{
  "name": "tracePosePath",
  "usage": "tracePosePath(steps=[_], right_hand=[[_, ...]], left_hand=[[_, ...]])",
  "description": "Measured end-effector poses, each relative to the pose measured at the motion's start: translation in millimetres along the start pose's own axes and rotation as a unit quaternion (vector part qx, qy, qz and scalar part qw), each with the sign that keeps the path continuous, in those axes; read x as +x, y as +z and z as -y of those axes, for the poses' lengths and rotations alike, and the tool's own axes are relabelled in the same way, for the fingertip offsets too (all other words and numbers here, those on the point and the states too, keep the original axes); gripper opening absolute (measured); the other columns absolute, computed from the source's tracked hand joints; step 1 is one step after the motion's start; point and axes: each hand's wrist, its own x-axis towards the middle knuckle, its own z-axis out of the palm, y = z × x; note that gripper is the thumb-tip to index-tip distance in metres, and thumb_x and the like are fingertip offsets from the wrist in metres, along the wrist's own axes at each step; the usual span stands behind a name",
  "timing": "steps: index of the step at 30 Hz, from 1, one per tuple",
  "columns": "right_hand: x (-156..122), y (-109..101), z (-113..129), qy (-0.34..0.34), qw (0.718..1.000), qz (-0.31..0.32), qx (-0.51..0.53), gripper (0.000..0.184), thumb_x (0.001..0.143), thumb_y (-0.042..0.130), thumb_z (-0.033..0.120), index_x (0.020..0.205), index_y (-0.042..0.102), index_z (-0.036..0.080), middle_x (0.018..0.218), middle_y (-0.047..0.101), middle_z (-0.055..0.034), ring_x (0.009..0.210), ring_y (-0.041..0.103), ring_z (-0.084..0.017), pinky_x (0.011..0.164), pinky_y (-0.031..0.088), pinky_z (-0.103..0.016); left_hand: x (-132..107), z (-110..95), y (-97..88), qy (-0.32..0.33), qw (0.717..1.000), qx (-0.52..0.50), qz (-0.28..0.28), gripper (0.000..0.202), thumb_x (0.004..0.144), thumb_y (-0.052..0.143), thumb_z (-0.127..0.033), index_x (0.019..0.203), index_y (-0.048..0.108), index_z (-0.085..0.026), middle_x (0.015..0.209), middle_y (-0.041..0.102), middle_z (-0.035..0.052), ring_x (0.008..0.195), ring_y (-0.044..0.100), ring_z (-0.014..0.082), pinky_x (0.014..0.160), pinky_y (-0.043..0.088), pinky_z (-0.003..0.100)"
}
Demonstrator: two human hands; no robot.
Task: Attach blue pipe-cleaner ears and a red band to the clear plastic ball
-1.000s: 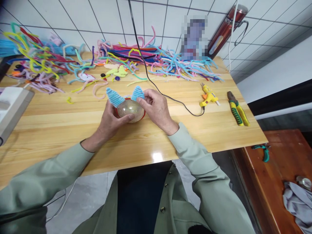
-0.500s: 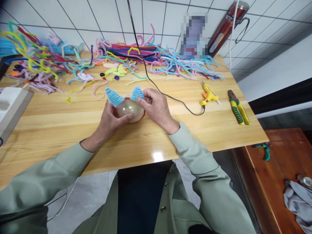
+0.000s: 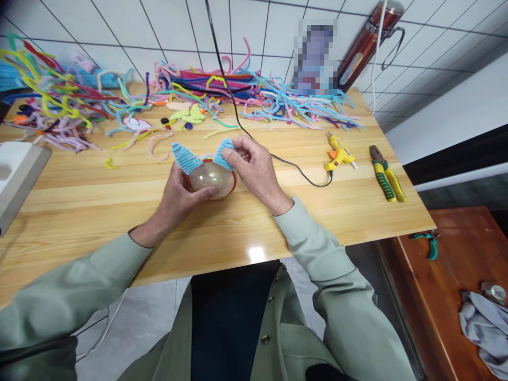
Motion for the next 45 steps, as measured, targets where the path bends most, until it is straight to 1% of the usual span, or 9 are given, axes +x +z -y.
tracePosePath(steps=[4, 12, 16, 21, 27, 33, 38, 42, 45], right_hand=[[-0.8, 0.8, 0.6, -0.007, 1.0, 0.002, -0.008, 0.057, 0.088, 0.081, 0.08, 0.091, 0.07, 0.024, 0.084, 0.068, 0.0002, 0.079, 0.062, -0.017, 0.072, 0.053, -0.033], [-3.9, -2.8, -1.1, 0.008, 0.999, 0.022, -0.033, 0.051, 0.088, 0.086, 0.075, 0.1, 0.072, 0.027, 0.082, 0.062, 0.0015, 0.073, 0.053, -0.016, 0.065, 0.049, -0.033], [-4.5, -9.6, 1.4, 0.013, 0.999, 0.041, -0.028, 0.044, 0.087, 0.09, 0.066, 0.101, 0.073, 0.027, 0.082, 0.061, 0.0023, 0.072, 0.051, -0.016, 0.066, 0.048, -0.032], [-5.8, -11.2, 1.6, 0.012, 0.998, 0.051, -0.037, 0.034, 0.087, 0.088, 0.053, 0.092, 0.069, 0.026, 0.083, 0.065, 0.0016, 0.075, 0.054, -0.016, 0.069, 0.047, -0.032], [-6.3, -11.0, 0.0, -0.019, 0.994, 0.048, -0.091, 0.017, 0.089, 0.081, 0.036, 0.089, 0.069, 0.024, 0.08, 0.064, 0.0024, 0.074, 0.054, -0.015, 0.071, 0.047, -0.031], [-7.5, -11.6, -2.1, -0.063, 0.986, 0.045, -0.145, 0.009, 0.09, 0.074, 0.024, 0.091, 0.066, 0.024, 0.08, 0.062, 0.0032, 0.071, 0.052, -0.014, 0.07, 0.046, -0.031], [-9.1, -9.9, -8.9, -0.093, 0.98, 0.045, -0.17, 0.013, 0.09, 0.07, 0.022, 0.101, 0.063, 0.024, 0.084, 0.064, 0.0036, 0.071, 0.055, -0.014, 0.07, 0.049, -0.03], [-10.9, -7.0, -15.1, -0.116, 0.976, 0.034, -0.181, 0.02, 0.092, 0.069, 0.022, 0.111, 0.063, 0.024, 0.089, 0.067, 0.003, 0.072, 0.058, -0.014, 0.071, 0.051, -0.03], [-12.0, -4.4, -18.0, -0.132, 0.973, 0.03, -0.188, 0.023, 0.093, 0.068, 0.023, 0.116, 0.063, 0.024, 0.092, 0.07, 0.0022, 0.074, 0.06, -0.014, 0.072, 0.052, -0.029]], left_hand=[[-0.4, -1.0, -0.1, 0.001, 1.0, 0.005, 0.0, 0.091, 0.064, 0.103, -0.072, 0.129, 0.058, -0.025, 0.131, 0.071, 0.009, 0.127, 0.072, 0.0348, 0.116, 0.058, 0.055], [-0.7, 2.7, -1.0, 0.003, 1.0, 0.008, -0.003, 0.089, 0.065, 0.104, -0.069, 0.128, 0.058, -0.026, 0.127, 0.07, 0.0069, 0.126, 0.072, 0.0333, 0.115, 0.059, 0.052], [-0.2, 1.0, -0.2, 0.006, 1.0, -0.004, -0.003, 0.089, 0.066, 0.102, -0.071, 0.128, 0.057, -0.026, 0.13, 0.07, 0.0079, 0.129, 0.072, 0.0342, 0.116, 0.06, 0.052], [0.2, 0.3, 0.4, 0.007, 1.0, -0.023, 0.006, 0.09, 0.067, 0.103, -0.07, 0.13, 0.056, -0.026, 0.135, 0.071, 0.01, 0.135, 0.071, 0.036, 0.118, 0.06, 0.053], [1.2, 2.4, -0.1, 0.006, 1.0, -0.029, 0.002, 0.089, 0.066, 0.103, -0.072, 0.128, 0.057, -0.026, 0.134, 0.072, 0.0103, 0.135, 0.072, 0.0361, 0.118, 0.06, 0.053], [0.6, 3.6, 1.4, 0.0, 0.999, -0.034, 0.001, 0.091, 0.065, 0.104, -0.069, 0.129, 0.058, -0.025, 0.136, 0.072, 0.0108, 0.137, 0.072, 0.0368, 0.121, 0.058, 0.054], [1.7, 4.2, 1.5, -0.003, 0.999, -0.04, 0.003, 0.096, 0.06, 0.105, -0.071, 0.13, 0.058, -0.025, 0.136, 0.074, 0.0112, 0.133, 0.073, 0.0364, 0.118, 0.059, 0.054], [6.1, -5.6, -3.1, 0.005, 0.996, -0.083, 0.023, 0.084, 0.072, 0.096, -0.078, 0.127, 0.061, -0.026, 0.134, 0.075, 0.0115, 0.131, 0.074, 0.0352, 0.113, 0.061, 0.051], [10.1, -17.1, -7.3, -0.02, 0.995, -0.097, 0.008, 0.076, 0.075, 0.093, -0.078, 0.124, 0.067, -0.026, 0.128, 0.078, 0.0094, 0.123, 0.076, 0.0322, 0.105, 0.063, 0.046]])
